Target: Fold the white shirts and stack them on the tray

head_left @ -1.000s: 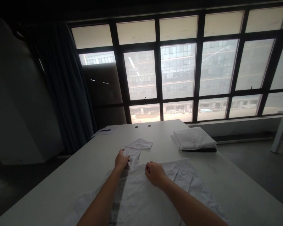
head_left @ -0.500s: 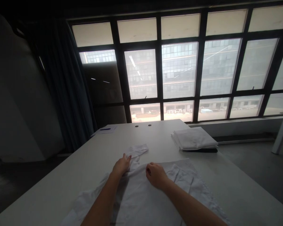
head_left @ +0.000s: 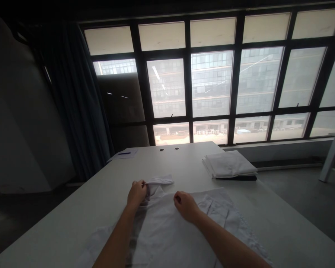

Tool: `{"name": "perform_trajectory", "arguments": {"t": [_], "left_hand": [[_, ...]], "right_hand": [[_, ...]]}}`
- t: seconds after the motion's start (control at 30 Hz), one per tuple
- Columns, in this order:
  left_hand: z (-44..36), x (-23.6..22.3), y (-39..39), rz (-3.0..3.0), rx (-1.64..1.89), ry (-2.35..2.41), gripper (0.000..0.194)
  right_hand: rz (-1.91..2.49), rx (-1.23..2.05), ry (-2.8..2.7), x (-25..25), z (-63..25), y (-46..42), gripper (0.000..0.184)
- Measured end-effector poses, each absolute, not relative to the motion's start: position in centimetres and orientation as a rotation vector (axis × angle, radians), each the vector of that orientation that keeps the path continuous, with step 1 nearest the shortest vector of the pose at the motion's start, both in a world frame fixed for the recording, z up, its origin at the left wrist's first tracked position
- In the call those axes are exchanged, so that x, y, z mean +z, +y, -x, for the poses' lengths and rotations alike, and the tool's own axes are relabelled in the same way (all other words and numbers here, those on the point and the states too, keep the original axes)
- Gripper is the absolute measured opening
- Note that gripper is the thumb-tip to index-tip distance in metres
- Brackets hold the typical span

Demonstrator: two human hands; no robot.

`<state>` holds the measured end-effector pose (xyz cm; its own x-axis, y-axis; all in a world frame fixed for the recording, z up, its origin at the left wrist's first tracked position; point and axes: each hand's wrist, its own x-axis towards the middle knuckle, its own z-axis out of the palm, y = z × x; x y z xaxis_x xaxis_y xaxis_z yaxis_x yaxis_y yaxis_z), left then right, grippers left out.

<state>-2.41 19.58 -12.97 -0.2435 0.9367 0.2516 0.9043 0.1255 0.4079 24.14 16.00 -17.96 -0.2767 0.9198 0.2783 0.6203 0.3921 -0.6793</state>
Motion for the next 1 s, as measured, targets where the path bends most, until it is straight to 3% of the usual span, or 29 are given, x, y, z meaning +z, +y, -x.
{"name": "perform_trajectory", "arguments": {"t": [0.2,0.37,0.4,0.5,0.57,0.7,0.8,0.9,1.0], "left_hand": [[1.8,-6.4,18.2,-1.998,1.068,2.097,0.029],[-0.7,-2.1,14.7,-2.159,0.978,1.811,0.031],[-1.3,-1.5,13.9,-2.194,0.923,1.736,0.032],[-2.4,-0.3,11.9,-2.236,0.674,1.539,0.037],[-2.5,0.2,11.1,-2.207,0.508,1.516,0.038],[-1.5,0.8,10.3,-2.094,0.221,1.477,0.040],[0.1,1.1,10.3,-2.024,0.197,1.399,0.046],[2.3,0.2,11.4,-1.951,0.339,1.477,0.054],[4.8,-2.1,13.3,-1.837,0.365,1.734,0.050]], "right_hand": [[1.282,0.830,-1.759,-17.1,-24.3,17.9,0.033],[1.045,0.858,-1.825,-15.8,-23.7,16.0,0.089],[1.022,0.788,-1.849,-15.5,-23.4,15.5,0.084],[1.088,0.578,-1.868,-14.8,-23.1,14.9,0.036],[1.133,0.541,-1.864,-14.0,-23.5,15.3,0.023],[1.153,0.538,-1.846,-10.3,-25.7,16.1,0.032],[1.038,0.616,-1.989,-5.6,-28.4,14.6,0.024],[0.863,0.946,-2.342,-0.3,-31.7,11.1,0.019],[0.659,1.365,-2.586,3.2,-34.2,8.4,0.041]]}}
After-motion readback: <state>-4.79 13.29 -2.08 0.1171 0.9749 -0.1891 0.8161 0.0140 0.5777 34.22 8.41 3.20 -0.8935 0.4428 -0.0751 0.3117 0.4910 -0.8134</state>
